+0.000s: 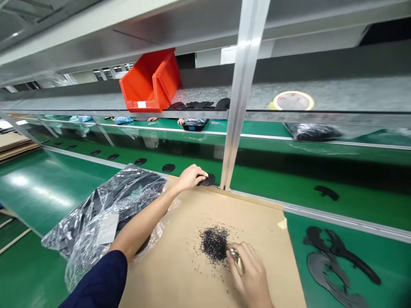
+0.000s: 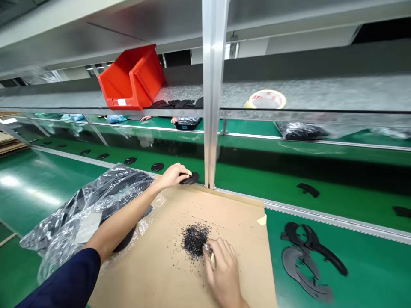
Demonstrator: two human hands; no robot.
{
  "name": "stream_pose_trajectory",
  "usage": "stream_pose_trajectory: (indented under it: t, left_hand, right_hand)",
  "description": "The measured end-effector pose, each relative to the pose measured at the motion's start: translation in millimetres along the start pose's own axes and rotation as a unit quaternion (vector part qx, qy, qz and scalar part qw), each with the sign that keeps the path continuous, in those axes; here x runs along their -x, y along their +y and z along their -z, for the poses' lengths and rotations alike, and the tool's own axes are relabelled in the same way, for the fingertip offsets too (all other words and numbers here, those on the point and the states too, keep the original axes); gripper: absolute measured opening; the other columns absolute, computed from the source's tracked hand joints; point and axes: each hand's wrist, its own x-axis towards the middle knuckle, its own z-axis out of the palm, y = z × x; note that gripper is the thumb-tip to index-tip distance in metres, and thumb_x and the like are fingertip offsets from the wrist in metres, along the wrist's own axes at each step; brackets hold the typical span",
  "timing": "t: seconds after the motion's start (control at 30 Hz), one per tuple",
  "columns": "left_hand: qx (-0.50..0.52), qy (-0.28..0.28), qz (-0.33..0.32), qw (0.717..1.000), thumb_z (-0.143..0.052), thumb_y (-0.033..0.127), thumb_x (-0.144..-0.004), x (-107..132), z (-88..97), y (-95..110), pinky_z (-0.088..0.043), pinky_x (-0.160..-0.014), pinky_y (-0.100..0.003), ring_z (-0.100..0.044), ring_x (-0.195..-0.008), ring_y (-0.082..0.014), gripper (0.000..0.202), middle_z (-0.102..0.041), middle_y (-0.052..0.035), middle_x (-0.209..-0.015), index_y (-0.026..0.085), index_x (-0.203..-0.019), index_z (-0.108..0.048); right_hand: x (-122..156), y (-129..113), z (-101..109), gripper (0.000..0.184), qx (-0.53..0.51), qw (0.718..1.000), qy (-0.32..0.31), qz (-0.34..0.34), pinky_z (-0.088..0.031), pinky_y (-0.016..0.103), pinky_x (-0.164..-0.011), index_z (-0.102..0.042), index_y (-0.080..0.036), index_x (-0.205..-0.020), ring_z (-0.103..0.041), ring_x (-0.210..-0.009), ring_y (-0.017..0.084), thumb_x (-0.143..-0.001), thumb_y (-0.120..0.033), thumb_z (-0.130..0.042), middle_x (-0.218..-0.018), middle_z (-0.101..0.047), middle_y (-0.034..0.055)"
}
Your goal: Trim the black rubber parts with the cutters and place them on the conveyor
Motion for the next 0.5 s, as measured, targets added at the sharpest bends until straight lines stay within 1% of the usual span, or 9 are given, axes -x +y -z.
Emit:
stream_pose_trajectory:
  t: [0.1,0.13,0.2,0.27,0.33,0.4,0.5]
  left_hand:
    - [-0.018,0.002,0.027,0.999,-0.060,0.017,-0.096,-34,-17.4,-14,-0.048,-0.102,-0.038,-0.066,-0.106,-0.0220,0.016,-0.075,-0.0090,-0.110,0.016,-0.100,-0.075]
    - [-0.022,0.001,0.036,0.999,-0.060,0.018,-0.096,-40,-25.1,-16,-0.049,-0.103,-0.039,-0.065,-0.108,-0.0217,0.015,-0.074,-0.0090,-0.111,0.016,-0.100,-0.074]
    - [-0.030,-0.001,0.050,0.998,-0.061,0.027,-0.098,-46,-41.1,-19,-0.051,-0.101,-0.044,-0.065,-0.110,-0.0215,0.017,-0.070,-0.0087,-0.116,0.015,-0.106,-0.070]
    - [-0.033,-0.008,0.063,0.997,-0.060,0.033,-0.099,-47,-55.4,-22,-0.054,-0.099,-0.044,-0.065,-0.108,-0.0213,0.023,-0.068,-0.0091,-0.118,0.015,-0.111,-0.067]
    - [-0.034,-0.021,0.075,0.996,-0.061,0.035,-0.098,-44,-64.9,-27,-0.055,-0.097,-0.044,-0.066,-0.107,-0.0215,0.025,-0.067,-0.0091,-0.118,0.015,-0.112,-0.066]
    - [-0.032,-0.029,0.085,0.995,-0.062,0.033,-0.097,-41,-68.6,-33,-0.054,-0.097,-0.046,-0.066,-0.108,-0.0232,0.025,-0.068,-0.0101,-0.117,0.014,-0.112,-0.066]
    - [-0.023,-0.020,0.087,0.996,-0.059,0.024,-0.095,-29,-67.5,-38,-0.050,-0.104,-0.048,-0.065,-0.116,-0.0290,0.023,-0.069,-0.0150,-0.122,0.013,-0.112,-0.069]
  right_hand:
    - [8,-2,-4,0.009,0.005,1.000,-0.016,0.008,-0.043,0.032,-0.065,-0.057,-0.022,-0.096,-0.057,-0.072,0.019,-0.097,-0.017,-0.050,-0.082,-0.063,0.0044]
    - [10,-2,-6,0.010,0.009,1.000,-0.024,0.008,-0.043,0.032,-0.066,-0.056,-0.022,-0.095,-0.057,-0.073,0.019,-0.095,-0.015,-0.050,-0.083,-0.063,0.0044]
    - [14,-3,-9,0.012,0.021,0.999,-0.038,-0.002,-0.042,0.032,-0.067,-0.054,-0.022,-0.092,-0.057,-0.074,0.019,-0.092,-0.011,-0.050,-0.083,-0.063,0.0042]
    - [17,-4,-10,0.013,0.030,0.998,-0.049,-0.017,-0.041,0.032,-0.067,-0.053,-0.022,-0.090,-0.056,-0.075,0.020,-0.089,-0.009,-0.051,-0.084,-0.063,0.0040]
    - [19,-5,-10,0.013,0.029,0.997,-0.059,-0.036,-0.040,0.032,-0.068,-0.051,-0.022,-0.090,-0.056,-0.076,0.020,-0.088,-0.010,-0.052,-0.084,-0.063,0.0037]
    - [21,-7,-8,0.012,0.022,0.996,-0.064,-0.054,-0.040,0.032,-0.068,-0.051,-0.022,-0.090,-0.056,-0.078,0.020,-0.086,-0.011,-0.055,-0.084,-0.063,0.0034]
    - [22,-12,-6,0.012,0.016,0.995,-0.066,-0.070,-0.039,0.033,-0.069,-0.052,-0.022,-0.090,-0.056,-0.078,0.020,-0.085,-0.012,-0.057,-0.083,-0.063,0.0031]
